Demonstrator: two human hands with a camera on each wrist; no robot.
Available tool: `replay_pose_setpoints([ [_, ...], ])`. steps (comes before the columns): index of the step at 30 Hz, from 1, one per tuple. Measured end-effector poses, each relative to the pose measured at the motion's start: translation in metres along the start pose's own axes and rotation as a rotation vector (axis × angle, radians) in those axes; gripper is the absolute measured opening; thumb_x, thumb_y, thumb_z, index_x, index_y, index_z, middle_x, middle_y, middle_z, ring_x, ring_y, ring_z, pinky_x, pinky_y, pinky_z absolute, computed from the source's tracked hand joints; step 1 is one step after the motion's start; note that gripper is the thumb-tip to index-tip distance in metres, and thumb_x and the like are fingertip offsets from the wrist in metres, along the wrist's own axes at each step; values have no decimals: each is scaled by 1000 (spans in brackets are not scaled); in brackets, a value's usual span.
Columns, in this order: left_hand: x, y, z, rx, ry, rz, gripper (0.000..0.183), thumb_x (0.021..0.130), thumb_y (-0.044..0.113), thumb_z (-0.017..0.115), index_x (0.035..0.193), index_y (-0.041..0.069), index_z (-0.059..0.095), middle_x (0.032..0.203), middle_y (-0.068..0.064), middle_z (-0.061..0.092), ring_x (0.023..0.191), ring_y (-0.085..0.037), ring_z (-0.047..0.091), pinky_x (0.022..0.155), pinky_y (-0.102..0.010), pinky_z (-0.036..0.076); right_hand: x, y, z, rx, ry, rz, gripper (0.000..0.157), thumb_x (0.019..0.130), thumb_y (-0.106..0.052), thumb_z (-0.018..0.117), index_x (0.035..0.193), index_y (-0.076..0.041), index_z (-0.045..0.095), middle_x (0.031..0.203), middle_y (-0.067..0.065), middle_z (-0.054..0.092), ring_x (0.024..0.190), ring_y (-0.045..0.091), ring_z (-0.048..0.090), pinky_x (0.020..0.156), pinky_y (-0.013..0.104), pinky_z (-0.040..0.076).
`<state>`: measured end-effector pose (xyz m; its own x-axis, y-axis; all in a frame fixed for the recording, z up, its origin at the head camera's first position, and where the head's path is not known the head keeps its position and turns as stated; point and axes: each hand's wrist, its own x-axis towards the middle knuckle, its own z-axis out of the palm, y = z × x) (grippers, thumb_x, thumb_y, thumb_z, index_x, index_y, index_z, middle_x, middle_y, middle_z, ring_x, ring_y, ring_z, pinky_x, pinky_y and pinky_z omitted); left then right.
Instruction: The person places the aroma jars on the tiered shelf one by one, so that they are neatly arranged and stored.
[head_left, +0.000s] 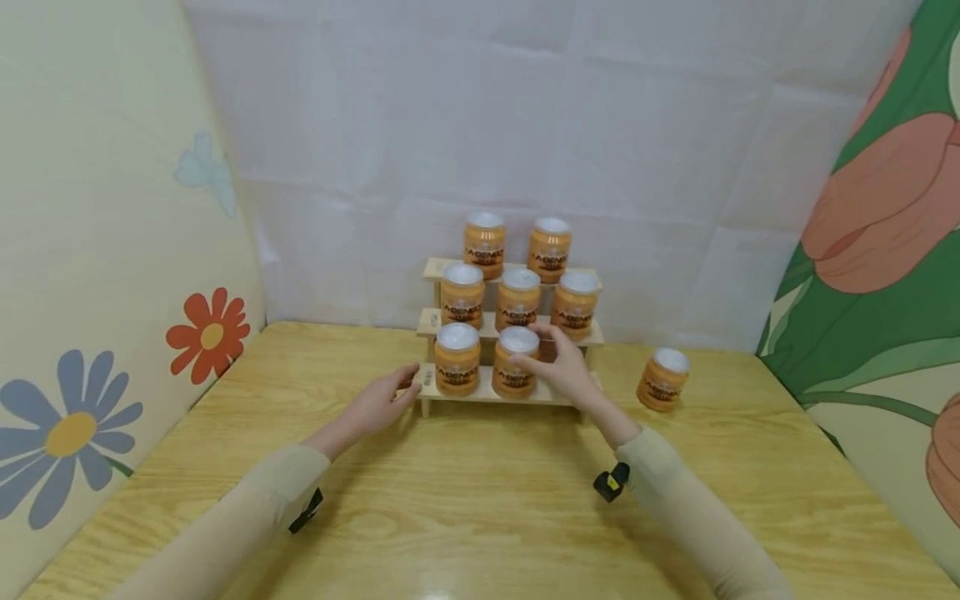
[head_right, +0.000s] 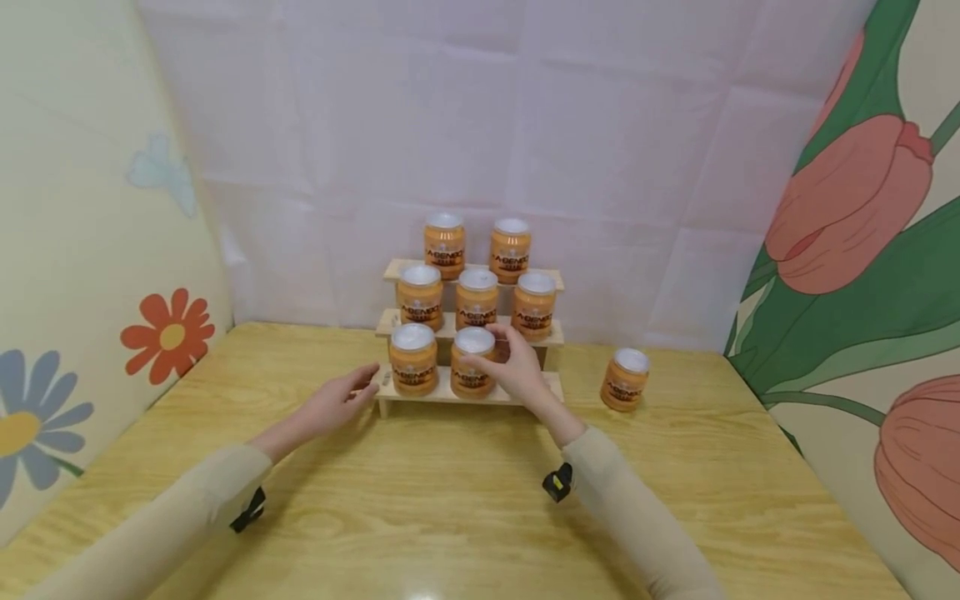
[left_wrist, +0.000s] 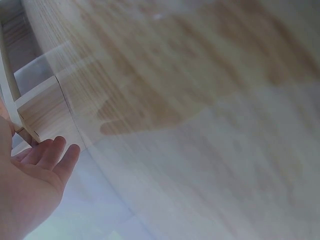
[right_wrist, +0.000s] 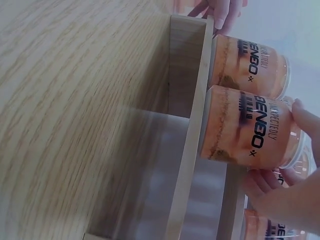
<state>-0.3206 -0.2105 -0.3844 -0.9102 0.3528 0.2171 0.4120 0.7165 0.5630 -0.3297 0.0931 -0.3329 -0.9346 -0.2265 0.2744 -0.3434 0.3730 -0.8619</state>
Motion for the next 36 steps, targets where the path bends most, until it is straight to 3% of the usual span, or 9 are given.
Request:
replay_pose_setpoints([
  [3, -1, 2, 0, -13, -2, -9, 52, 102, 24, 40, 142, -9, 30, 140, -29, 41, 124, -41, 47, 100, -54, 41, -4, 3, -4, 11, 7, -14, 68, 81, -29, 75, 137, -9, 43, 133, 12, 52, 120, 26, 52, 101, 41, 45],
  [10, -2, 6, -4, -19, -18, -26, 53, 103, 25, 39, 142, -9, 29, 141, -29, 39, 125, -41, 45, 101, -54, 40, -15, -4, -22, 67, -11, -49, 58, 86, -14, 69, 135, 4, 43, 137, 23, 47, 126, 36, 46, 105, 46, 40],
  [13, -2, 6, -4, -14, -12, -24, 53, 103, 26, 39, 142, -9, 29, 140, -30, 40, 125, -42, 46, 101, -54, 40, -14, 9, -31, 26, 7, -55, 57, 87, -20, 68, 136, 1, 45, 138, 20, 48, 127, 34, 46, 106, 47, 39],
  [23, -2, 4, -1, -10, -2, -16, 52, 102, 24, 40, 142, -9, 30, 139, -29, 41, 123, -42, 47, 100, -54, 41, -24, 14, -72, -96, 91, -46, 64, 86, -35, 68, 138, -7, 45, 139, 14, 49, 129, 30, 44, 110, 47, 33],
  [29, -2, 4, -1, -33, -17, -39, 53, 103, 25, 38, 143, -8, 28, 142, -29, 38, 126, -42, 44, 102, -54, 40, -29, 23, -98, -162, 158, -68, 62, 87, -33, 68, 138, -5, 45, 139, 17, 48, 129, 31, 44, 109, 46, 34],
  [36, -1, 2, 0, -22, -19, -32, 53, 103, 25, 39, 143, -8, 29, 141, -28, 39, 125, -41, 45, 101, -53, 41, -39, 32, -125, -202, 200, 0, 66, 89, -34, 65, 142, -4, 39, 143, 20, 43, 131, 34, 40, 111, 48, 31],
])
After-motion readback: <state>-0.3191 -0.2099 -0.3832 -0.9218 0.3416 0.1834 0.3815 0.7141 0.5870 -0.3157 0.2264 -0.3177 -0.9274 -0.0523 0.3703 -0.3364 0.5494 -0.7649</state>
